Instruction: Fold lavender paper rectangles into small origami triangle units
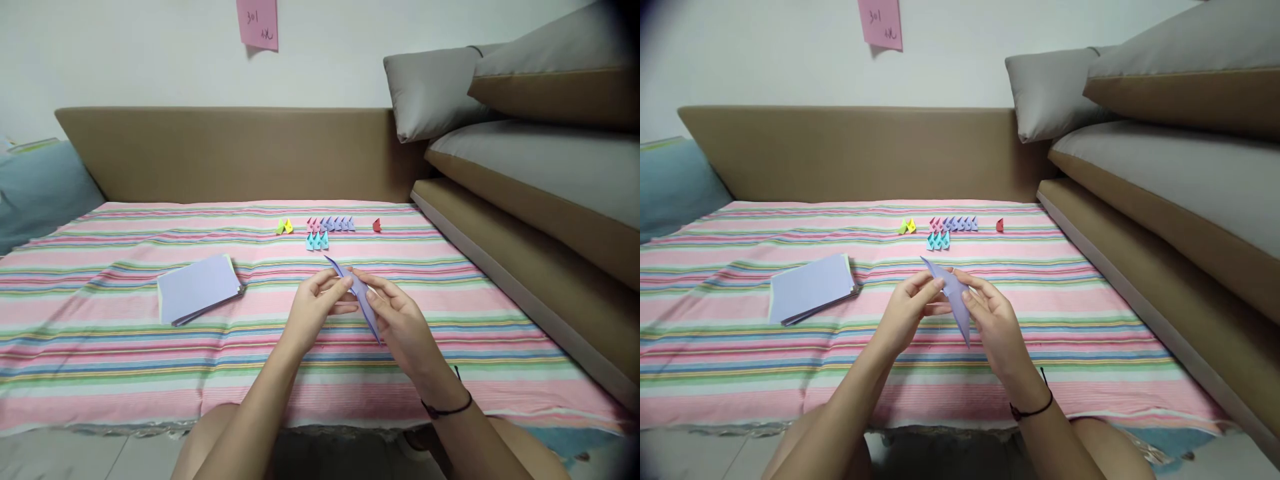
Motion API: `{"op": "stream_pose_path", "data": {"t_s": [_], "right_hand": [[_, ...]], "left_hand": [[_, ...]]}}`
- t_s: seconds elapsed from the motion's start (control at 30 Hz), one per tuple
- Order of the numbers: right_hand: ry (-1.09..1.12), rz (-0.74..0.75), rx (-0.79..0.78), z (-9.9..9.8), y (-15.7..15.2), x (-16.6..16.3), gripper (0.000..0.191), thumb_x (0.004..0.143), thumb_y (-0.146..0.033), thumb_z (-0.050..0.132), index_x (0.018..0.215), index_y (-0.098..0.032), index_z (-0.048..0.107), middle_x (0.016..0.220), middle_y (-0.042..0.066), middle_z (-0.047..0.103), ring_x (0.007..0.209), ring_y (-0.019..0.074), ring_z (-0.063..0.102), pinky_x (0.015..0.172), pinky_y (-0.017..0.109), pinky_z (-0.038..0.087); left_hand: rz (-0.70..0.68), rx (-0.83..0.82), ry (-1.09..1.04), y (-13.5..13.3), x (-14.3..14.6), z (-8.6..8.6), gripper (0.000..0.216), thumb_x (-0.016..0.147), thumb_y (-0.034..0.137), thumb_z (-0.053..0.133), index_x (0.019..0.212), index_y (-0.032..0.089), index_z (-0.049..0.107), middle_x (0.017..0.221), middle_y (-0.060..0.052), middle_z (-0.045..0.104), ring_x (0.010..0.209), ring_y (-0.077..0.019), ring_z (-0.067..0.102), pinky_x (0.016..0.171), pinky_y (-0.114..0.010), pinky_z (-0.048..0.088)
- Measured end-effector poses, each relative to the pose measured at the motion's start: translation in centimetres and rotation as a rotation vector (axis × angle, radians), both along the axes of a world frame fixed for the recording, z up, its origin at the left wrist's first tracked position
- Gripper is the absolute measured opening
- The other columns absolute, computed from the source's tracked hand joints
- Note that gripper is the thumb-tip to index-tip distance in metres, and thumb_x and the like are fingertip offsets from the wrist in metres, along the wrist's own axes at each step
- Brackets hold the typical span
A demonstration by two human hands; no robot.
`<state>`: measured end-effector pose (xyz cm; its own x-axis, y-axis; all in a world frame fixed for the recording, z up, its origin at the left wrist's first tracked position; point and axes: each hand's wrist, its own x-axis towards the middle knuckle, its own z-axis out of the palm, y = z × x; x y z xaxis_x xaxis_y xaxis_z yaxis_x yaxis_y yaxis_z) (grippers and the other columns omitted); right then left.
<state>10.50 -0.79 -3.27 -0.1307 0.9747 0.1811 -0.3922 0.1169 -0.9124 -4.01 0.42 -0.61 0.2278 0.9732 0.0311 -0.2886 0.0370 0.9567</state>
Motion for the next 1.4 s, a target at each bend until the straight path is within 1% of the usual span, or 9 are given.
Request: {"op": "stream_pose_path", "data": {"t_s": [0.4,0.57,0.73,0.8,0.93,1.0,1.1,1.23,1.4], "right_hand": [[-0.114,-0.044,-0.034,-0.3,-0.5,-0.2,0.027,0.086,-0.033,0.058,0.111,-0.024,0.062,0.132,0.007,0.057,0.122,0.0248,0.052,0.095,0.038,0.049],[-0.257,-0.133,0.081,-0.8,-0.4,-0.3,0.028,0.085,-0.031,0.059,0.112,-0.025,0.059,0.133,0.007,0.055,0.126,0.0225,0.048,0.102,0.038,0.043],[-0.651,-0.244,0.287,-0.4,-0.5,-0.1,0.037,0.079,-0.030,0.066,0.115,-0.026,0.061,0.144,0.008,0.041,0.133,0.0255,0.038,0.108,0.043,0.034],[-0.791,-0.324,0.355,-0.2,-0.7,0.1,0.041,0.075,-0.027,0.068,0.116,-0.025,0.061,0.142,0.009,0.044,0.132,0.0273,0.039,0.108,0.045,0.033],[-0.812,-0.461,0.336,0.0,-0.9,0.2,0.036,0.081,-0.018,0.051,0.116,-0.023,0.062,0.125,0.009,0.061,0.117,0.0257,0.055,0.098,0.041,0.044],[-0.853,-0.503,0.276,0.0,-1.0,0.1,0.037,0.080,-0.016,0.048,0.114,-0.023,0.062,0.110,0.007,0.068,0.100,0.0248,0.064,0.084,0.037,0.051],[-0.944,-0.555,0.274,-0.2,-1.2,-0.2,0.029,0.082,-0.018,0.049,0.105,-0.025,0.065,0.090,0.003,0.073,0.075,0.0219,0.067,0.065,0.031,0.051],[-1.044,-0.636,0.402,-0.5,-1.5,-0.7,0.028,0.082,-0.017,0.047,0.104,-0.023,0.063,0.090,0.005,0.073,0.077,0.0223,0.067,0.064,0.030,0.049],[-1.125,-0.704,0.481,-0.6,-1.8,-0.5,0.037,0.073,-0.009,0.046,0.105,-0.022,0.061,0.086,0.005,0.072,0.075,0.0241,0.068,0.061,0.030,0.048]], "left_hand": [[0.027,-0.013,0.070,-0.5,0.0,0.2,0.038,0.073,0.035,0.069,0.105,0.015,0.068,0.092,-0.006,0.072,0.072,-0.0161,0.067,0.062,-0.024,0.057],[0.032,-0.085,0.054,-0.5,0.6,-0.5,0.039,0.069,0.029,0.070,0.104,0.014,0.067,0.085,-0.006,0.073,0.071,-0.0173,0.067,0.061,-0.026,0.055],[0.183,0.016,0.139,-0.1,0.8,-1.5,0.034,0.071,0.023,0.065,0.103,0.012,0.069,0.073,-0.002,0.070,0.063,-0.0138,0.061,0.056,-0.021,0.048],[0.229,0.090,0.217,0.0,0.7,-1.9,0.034,0.074,0.021,0.062,0.106,0.013,0.069,0.068,0.000,0.068,0.061,-0.0131,0.058,0.057,-0.021,0.047],[0.262,0.171,0.293,-0.2,0.8,-2.3,0.036,0.076,0.021,0.058,0.110,0.017,0.069,0.079,0.001,0.070,0.063,-0.0132,0.056,0.058,-0.022,0.047],[0.293,0.221,0.332,-0.5,1.1,-2.4,0.036,0.075,0.018,0.057,0.109,0.020,0.070,0.089,0.000,0.071,0.066,-0.0136,0.057,0.058,-0.022,0.047],[0.341,0.281,0.398,-1.0,1.7,-2.3,0.039,0.074,0.015,0.058,0.111,0.024,0.069,0.095,-0.001,0.072,0.070,-0.0148,0.059,0.060,-0.022,0.046],[0.368,0.380,0.513,-1.5,2.1,-2.4,0.042,0.073,0.007,0.055,0.106,0.027,0.071,0.089,0.000,0.073,0.074,-0.0173,0.062,0.070,-0.024,0.046],[0.338,0.513,0.622,-2.0,2.0,-2.9,0.056,0.069,-0.001,0.049,0.112,0.031,0.068,0.104,0.001,0.072,0.092,-0.0211,0.064,0.080,-0.026,0.046]]}}
